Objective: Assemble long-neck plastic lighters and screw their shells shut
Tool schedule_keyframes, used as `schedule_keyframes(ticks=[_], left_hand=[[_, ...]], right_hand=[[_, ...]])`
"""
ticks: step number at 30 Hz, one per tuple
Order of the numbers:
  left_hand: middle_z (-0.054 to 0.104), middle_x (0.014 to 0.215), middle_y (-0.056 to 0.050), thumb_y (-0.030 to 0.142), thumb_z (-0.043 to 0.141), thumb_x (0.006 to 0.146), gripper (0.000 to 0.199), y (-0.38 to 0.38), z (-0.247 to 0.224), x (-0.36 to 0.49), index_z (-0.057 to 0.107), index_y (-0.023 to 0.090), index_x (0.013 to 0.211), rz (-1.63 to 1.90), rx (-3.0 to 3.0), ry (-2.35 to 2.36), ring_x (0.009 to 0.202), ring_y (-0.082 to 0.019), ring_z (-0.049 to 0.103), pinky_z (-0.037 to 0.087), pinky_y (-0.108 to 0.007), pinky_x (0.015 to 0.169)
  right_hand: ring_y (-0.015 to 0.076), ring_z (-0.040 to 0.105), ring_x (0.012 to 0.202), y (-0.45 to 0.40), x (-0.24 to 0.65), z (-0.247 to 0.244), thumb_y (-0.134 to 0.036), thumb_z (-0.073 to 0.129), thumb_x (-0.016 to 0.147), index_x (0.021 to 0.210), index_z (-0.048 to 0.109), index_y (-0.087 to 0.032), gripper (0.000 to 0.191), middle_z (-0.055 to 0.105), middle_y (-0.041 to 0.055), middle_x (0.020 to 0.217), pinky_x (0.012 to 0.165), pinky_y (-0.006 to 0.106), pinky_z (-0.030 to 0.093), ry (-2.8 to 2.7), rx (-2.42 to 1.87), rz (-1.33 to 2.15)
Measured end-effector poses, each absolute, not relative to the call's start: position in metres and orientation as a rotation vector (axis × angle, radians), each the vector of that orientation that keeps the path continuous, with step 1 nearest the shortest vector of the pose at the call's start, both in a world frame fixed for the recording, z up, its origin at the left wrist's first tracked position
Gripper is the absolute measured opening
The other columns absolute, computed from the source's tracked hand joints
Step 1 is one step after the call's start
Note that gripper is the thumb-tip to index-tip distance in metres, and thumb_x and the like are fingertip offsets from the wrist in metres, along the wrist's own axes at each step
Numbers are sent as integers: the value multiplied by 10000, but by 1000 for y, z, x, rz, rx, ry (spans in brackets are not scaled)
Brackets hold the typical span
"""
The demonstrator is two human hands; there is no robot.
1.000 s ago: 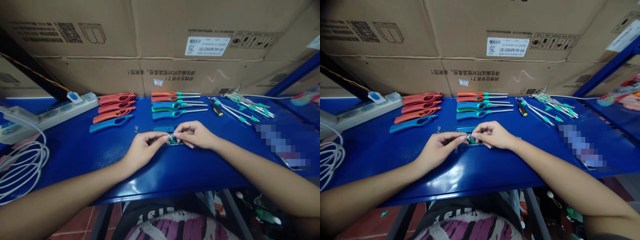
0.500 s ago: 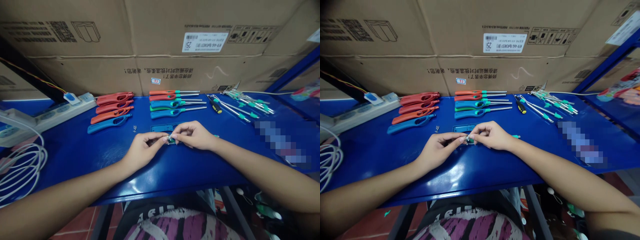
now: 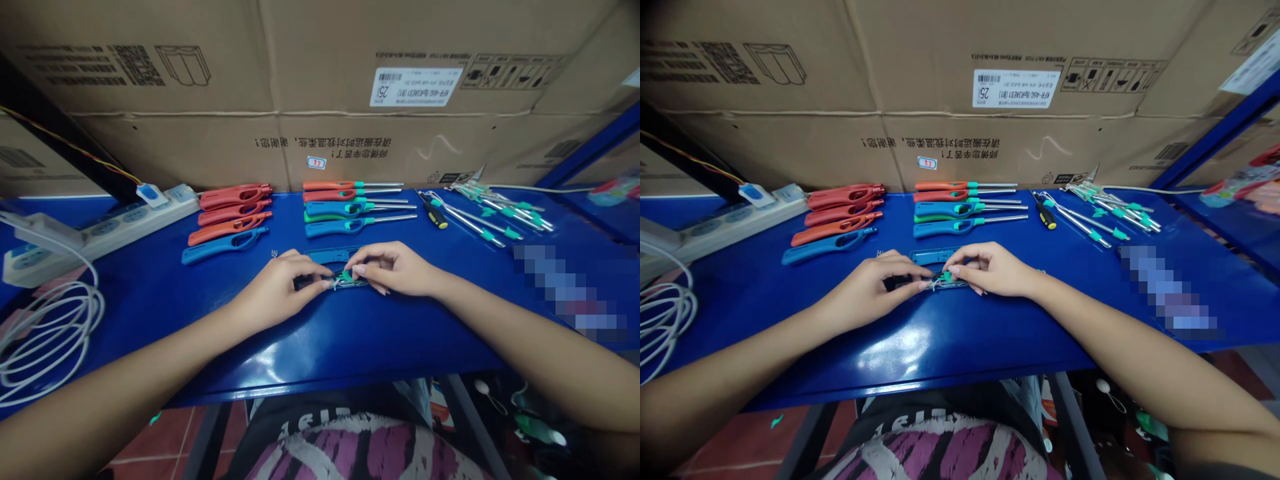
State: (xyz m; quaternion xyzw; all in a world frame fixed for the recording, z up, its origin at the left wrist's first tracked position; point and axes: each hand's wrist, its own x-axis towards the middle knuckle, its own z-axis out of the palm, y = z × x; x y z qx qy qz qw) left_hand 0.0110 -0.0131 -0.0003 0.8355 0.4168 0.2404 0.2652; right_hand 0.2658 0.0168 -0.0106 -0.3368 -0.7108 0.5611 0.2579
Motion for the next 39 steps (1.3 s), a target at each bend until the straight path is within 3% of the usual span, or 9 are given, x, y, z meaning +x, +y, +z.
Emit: schedule_keyframes(ticks=[5,15,21,29,39], left_hand=[[758,909,-38,341,637,944,169,-11,0,9,745,212,948,624,2356,1125,889,-212,632,470,-346,826],[761,954,-55,343,685,920,194,-11,4,6,760,211,1041,574,2492,1164,913,-227,637,471,-349,826],[757,960,-51,293,683,915,145,-11,5,5,783,225,996,543,2475,1120,905,-224,642,482,-347,837],[760,881,-40,344,694,885,187,-8,1,4,820,233,968,592,2180,1183,701,-163,651,459,-263,623],[758,871,-44,257,721,879,118,-8,7,3,825,214,915,576,2199,1159,742,-171,684,496,-262,697]], right_hand=[[41,514,457,18,266,-11,-426,677,908,1052,682,-128,331,676,25,806,433,194,431,-1910,-902,1534],[41,514,461,18,266,-11,-424,673,912,1042,683,-130,321,677,26,805,435,194,421,-1924,-919,1521],[43,508,457,18,266,-12,-429,668,913,1044,687,-130,327,673,21,774,433,192,411,-1934,-933,1513],[56,510,476,16,267,-11,-416,664,916,1048,699,-129,319,661,22,751,448,203,408,-1970,-936,1472],[58,507,473,15,265,-10,-389,647,929,1050,700,-131,290,650,14,740,444,201,408,-1986,-946,1441]])
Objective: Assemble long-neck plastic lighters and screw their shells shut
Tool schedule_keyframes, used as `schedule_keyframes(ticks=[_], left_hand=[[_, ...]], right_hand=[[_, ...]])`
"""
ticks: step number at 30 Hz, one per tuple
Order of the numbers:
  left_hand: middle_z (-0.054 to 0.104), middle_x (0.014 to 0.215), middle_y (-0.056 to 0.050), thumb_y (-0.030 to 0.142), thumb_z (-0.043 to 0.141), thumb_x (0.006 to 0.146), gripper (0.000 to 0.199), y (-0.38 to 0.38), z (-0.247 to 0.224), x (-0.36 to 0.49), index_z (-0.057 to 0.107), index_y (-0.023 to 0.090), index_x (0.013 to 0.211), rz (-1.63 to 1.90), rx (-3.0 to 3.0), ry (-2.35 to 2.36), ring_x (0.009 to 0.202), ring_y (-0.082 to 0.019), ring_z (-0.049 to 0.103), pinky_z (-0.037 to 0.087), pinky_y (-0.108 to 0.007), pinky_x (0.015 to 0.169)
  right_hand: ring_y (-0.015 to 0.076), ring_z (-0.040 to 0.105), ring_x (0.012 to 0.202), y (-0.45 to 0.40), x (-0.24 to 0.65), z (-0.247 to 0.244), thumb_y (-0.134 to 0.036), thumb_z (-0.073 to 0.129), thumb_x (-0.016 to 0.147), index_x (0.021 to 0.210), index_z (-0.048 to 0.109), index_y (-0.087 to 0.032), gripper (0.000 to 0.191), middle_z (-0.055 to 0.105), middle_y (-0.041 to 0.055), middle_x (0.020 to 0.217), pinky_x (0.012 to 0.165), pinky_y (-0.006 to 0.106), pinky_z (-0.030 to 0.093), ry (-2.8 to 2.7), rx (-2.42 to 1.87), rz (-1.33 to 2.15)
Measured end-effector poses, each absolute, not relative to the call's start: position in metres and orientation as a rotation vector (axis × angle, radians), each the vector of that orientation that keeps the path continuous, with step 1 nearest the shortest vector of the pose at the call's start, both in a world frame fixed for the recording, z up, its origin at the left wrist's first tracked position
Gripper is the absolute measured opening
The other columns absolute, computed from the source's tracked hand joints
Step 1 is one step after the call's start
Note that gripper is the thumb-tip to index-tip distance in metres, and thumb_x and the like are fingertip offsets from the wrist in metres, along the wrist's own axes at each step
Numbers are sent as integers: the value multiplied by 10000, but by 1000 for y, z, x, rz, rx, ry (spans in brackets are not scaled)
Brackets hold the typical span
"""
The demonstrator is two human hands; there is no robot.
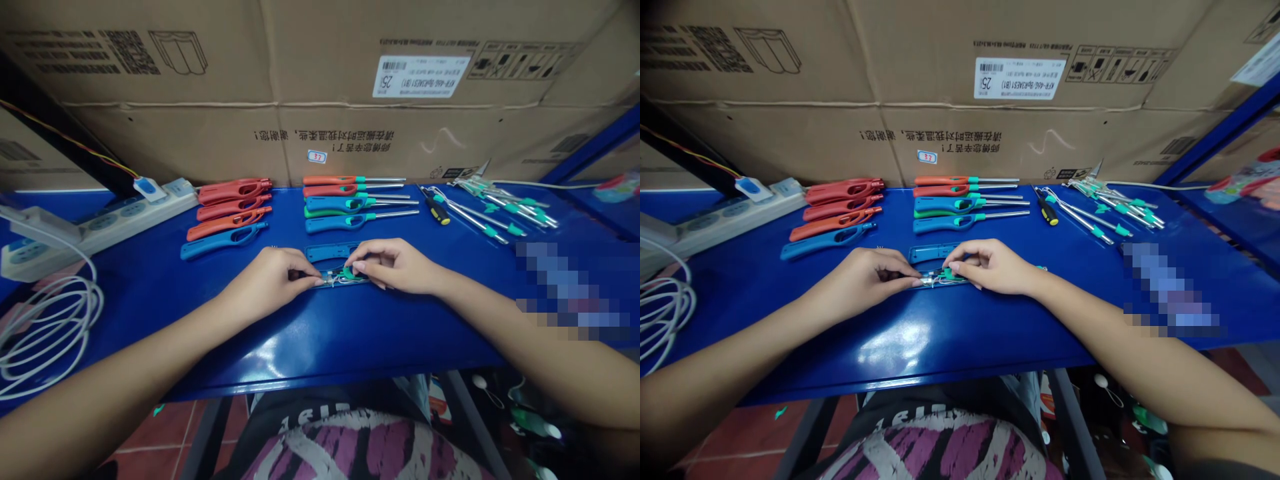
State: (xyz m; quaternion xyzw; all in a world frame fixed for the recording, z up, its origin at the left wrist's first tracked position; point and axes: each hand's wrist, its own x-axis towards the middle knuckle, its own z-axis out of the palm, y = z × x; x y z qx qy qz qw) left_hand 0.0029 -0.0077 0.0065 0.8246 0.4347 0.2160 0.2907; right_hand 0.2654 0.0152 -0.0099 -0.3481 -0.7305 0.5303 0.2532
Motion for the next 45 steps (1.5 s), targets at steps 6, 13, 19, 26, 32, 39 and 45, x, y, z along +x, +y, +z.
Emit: schedule_keyframes(ticks=[6,13,19,26,32,39,45], left_hand=[[740,922,-45,208,680,919,171,-13,11,3,817,220,1020,422,2367,1205,778,-172,678,495,-273,733],[740,898,-30,224,728,895,116,-13,9,5,818,215,967,481,2277,1219,761,-158,670,488,-267,728],[740,845,-26,221,745,879,91,-11,6,6,821,197,923,532,2254,1208,729,-147,672,478,-260,687],[738,858,-36,212,726,893,111,-12,6,5,823,196,944,508,2297,1207,756,-159,679,486,-276,726],[736,890,-27,244,734,876,139,-13,7,4,811,201,984,501,2288,1238,701,-143,663,486,-268,680],[718,893,-16,207,723,871,112,-14,10,4,798,212,955,507,2273,1239,657,-117,626,476,-249,638],[684,1086,-39,290,708,889,222,-20,10,7,721,217,1098,534,2460,1261,873,-199,644,521,-333,763]], right_hand=[[68,562,555,9,266,-7,-254,600,951,1163,719,-161,261,738,61,928,512,203,463,-2220,-825,1024],[161,708,1132,5,266,-4,-162,542,972,1240,705,-179,314,752,52,1216,974,261,558,-2560,-551,627],[156,712,1136,0,269,-2,-198,537,986,1292,675,-199,336,722,0,1273,844,248,601,-2728,-521,379],[183,722,1117,-7,267,2,-250,556,986,1299,663,-164,341,727,50,1270,860,282,601,-2723,-592,374],[166,690,1056,6,271,4,-210,547,976,1229,668,-181,282,707,91,1207,876,270,553,-2553,-633,523],[128,567,755,18,282,9,-220,608,934,945,652,-193,52,653,27,915,670,251,435,-2633,-835,650],[117,569,770,18,283,8,-199,603,936,973,643,-196,55,671,11,946,687,242,416,-2641,-847,701]])
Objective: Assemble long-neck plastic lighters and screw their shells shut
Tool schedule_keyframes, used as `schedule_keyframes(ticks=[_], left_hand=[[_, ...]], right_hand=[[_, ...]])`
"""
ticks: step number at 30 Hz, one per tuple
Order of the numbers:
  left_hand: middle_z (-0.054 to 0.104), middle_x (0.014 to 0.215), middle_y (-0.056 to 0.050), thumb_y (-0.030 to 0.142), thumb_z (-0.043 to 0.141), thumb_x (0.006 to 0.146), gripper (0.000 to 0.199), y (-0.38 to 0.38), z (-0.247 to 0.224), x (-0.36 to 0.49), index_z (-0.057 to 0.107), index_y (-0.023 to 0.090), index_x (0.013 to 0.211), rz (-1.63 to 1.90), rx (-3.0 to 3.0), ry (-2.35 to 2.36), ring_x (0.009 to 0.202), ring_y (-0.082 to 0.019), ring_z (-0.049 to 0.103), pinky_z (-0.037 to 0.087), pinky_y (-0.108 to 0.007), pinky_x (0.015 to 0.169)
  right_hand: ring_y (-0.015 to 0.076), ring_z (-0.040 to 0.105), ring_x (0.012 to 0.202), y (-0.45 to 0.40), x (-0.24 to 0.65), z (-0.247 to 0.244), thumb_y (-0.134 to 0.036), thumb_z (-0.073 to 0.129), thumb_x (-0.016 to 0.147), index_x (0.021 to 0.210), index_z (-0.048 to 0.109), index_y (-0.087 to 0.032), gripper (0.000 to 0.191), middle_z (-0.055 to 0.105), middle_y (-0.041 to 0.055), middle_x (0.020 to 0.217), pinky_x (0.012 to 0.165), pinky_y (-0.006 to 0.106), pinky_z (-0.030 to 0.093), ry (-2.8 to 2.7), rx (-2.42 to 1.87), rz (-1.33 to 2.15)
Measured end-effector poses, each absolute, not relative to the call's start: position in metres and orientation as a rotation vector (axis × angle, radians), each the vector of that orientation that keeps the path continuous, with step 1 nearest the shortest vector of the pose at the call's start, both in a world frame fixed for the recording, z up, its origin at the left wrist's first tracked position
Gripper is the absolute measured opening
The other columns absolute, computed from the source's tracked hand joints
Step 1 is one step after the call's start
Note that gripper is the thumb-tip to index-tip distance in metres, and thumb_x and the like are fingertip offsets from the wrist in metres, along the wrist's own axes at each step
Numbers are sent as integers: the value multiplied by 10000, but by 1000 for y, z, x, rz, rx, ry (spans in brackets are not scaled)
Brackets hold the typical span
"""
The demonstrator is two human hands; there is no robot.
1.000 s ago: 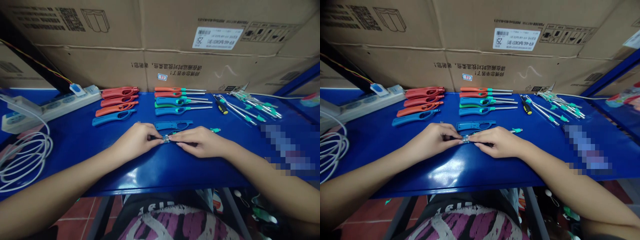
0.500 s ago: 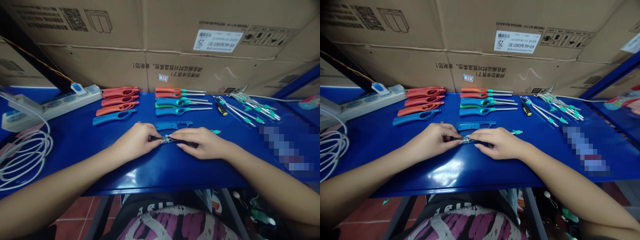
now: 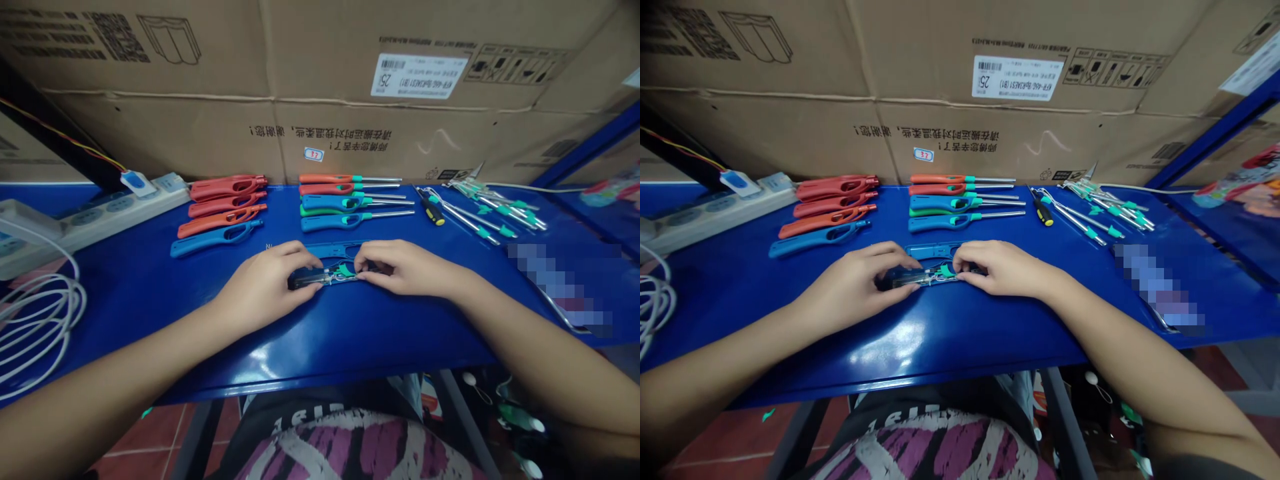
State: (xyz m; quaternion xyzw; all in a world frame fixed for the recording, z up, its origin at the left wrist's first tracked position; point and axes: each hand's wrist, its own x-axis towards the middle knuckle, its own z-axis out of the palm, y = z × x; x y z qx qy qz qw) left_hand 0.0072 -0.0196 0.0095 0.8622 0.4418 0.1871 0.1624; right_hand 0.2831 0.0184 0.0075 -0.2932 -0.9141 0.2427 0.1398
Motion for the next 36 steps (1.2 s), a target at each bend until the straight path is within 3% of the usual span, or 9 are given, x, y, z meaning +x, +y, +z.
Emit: schedule_keyframes(ticks=[4,10,26,36], left_hand=[[656,1215,-78,272,598,971,221,-25,4,12,654,196,1171,550,2628,1052,1118,-254,583,486,-433,985],[588,1385,-111,173,472,1017,369,-27,-12,15,533,207,1379,497,2711,898,1298,-256,531,458,-473,1083],[578,1395,-151,76,429,984,461,-24,-20,12,594,213,1392,519,2800,877,1285,-285,550,529,-498,1033],[581,1400,-158,51,434,962,489,-24,-19,14,618,224,1381,525,2784,869,1284,-301,548,542,-519,1023]], right_hand=[[125,586,813,19,285,8,-228,626,929,995,641,-194,76,669,16,968,703,242,426,-2652,-810,708],[129,585,773,20,284,7,-200,628,918,963,656,-194,53,684,19,925,667,245,421,-2614,-856,754],[92,519,614,22,283,7,-191,650,902,961,706,-168,85,707,6,810,589,225,396,-2530,-891,818],[139,631,802,21,281,7,-183,620,932,914,687,-178,69,694,37,906,703,256,473,-2602,-838,697]])
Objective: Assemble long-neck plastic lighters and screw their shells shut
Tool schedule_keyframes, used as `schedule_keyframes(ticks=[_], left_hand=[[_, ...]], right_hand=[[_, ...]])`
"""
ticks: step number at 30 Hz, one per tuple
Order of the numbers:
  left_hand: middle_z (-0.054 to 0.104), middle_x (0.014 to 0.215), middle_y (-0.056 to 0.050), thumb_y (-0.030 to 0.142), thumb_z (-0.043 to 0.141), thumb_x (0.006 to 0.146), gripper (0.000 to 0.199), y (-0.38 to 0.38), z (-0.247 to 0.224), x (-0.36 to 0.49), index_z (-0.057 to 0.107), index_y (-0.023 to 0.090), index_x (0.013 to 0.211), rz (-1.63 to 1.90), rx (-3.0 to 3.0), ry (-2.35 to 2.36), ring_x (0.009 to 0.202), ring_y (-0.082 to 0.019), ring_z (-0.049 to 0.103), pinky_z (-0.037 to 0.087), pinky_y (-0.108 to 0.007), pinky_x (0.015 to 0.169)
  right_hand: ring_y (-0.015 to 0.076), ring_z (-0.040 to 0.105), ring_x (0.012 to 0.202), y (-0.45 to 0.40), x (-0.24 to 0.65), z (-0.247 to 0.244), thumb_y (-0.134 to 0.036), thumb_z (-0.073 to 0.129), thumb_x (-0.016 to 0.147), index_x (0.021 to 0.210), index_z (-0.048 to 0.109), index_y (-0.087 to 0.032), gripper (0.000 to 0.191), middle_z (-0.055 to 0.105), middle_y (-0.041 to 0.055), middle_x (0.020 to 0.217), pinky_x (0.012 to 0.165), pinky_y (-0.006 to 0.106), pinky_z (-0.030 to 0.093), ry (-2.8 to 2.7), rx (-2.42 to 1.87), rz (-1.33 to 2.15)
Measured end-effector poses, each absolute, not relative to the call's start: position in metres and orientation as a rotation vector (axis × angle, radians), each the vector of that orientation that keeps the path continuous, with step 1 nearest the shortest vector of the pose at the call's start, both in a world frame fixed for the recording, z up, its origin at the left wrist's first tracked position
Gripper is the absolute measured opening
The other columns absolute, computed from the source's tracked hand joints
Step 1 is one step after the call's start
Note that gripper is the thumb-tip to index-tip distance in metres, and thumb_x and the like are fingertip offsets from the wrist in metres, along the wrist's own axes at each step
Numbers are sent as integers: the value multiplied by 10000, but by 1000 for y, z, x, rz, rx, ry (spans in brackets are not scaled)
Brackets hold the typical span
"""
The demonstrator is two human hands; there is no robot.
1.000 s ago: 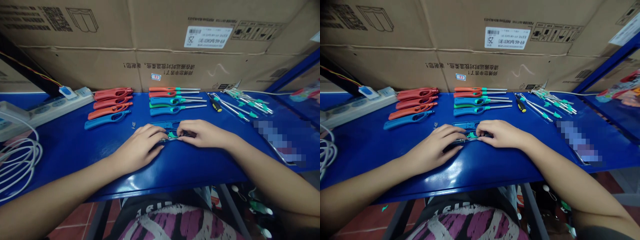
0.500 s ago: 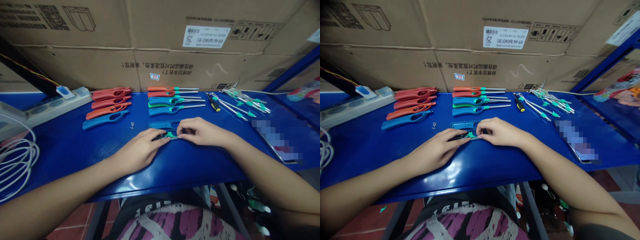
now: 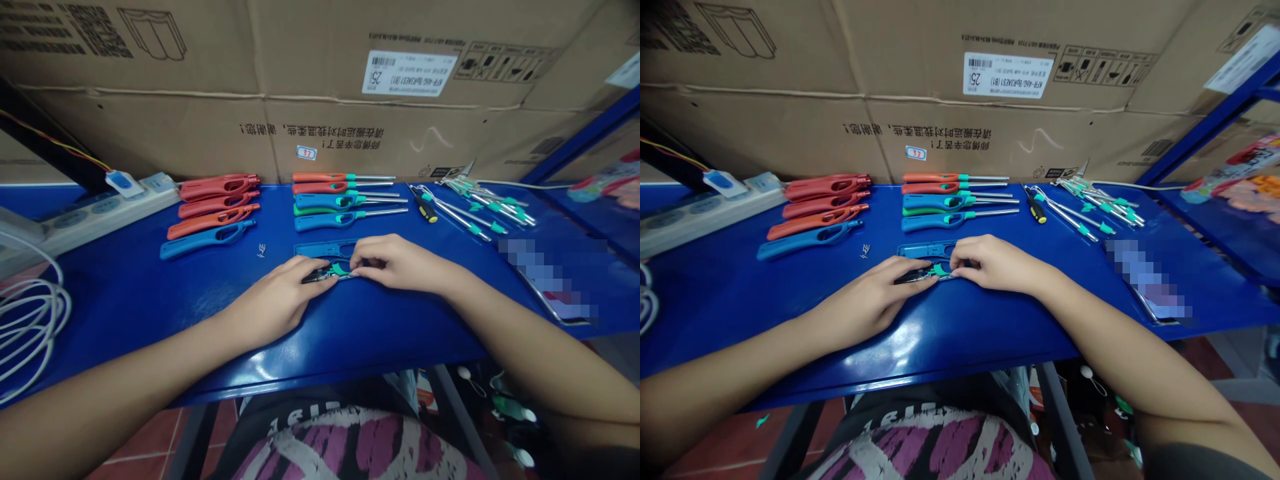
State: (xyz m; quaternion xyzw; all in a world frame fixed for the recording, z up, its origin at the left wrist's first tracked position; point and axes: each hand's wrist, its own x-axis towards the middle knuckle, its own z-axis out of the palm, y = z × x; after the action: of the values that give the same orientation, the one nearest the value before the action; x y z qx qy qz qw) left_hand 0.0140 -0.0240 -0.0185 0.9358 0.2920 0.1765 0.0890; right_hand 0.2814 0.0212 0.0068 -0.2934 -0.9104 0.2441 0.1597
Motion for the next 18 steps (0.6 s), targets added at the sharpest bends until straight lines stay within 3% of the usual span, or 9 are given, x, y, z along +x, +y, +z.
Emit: schedule_keyframes(ticks=[6,10,14,18], left_hand=[[577,1404,-141,27,446,939,516,-24,-18,14,618,235,1379,530,2788,872,1291,-293,536,536,-520,1036],[576,1403,-158,27,423,952,502,-23,-18,14,617,201,1380,507,2797,864,1283,-296,534,535,-518,1038],[561,1430,-155,51,426,971,495,-21,-20,13,591,218,1407,499,2799,859,1302,-294,532,535,-508,1041],[571,1431,-153,71,442,978,491,-19,-23,12,584,244,1416,508,2785,840,1305,-291,549,531,-512,1049]], right_hand=[[163,631,833,19,282,9,-224,569,973,934,679,-192,121,678,49,941,732,282,476,-2712,-813,537],[179,652,922,22,286,9,-316,566,992,1034,677,-203,164,673,61,1057,777,289,496,-2687,-818,525],[207,652,965,29,293,7,-317,535,997,1120,670,-227,204,640,79,1170,772,318,504,-2686,-961,284],[213,638,980,35,297,4,-298,584,956,1022,663,-218,131,606,88,1191,768,319,504,-2691,-1018,262]])
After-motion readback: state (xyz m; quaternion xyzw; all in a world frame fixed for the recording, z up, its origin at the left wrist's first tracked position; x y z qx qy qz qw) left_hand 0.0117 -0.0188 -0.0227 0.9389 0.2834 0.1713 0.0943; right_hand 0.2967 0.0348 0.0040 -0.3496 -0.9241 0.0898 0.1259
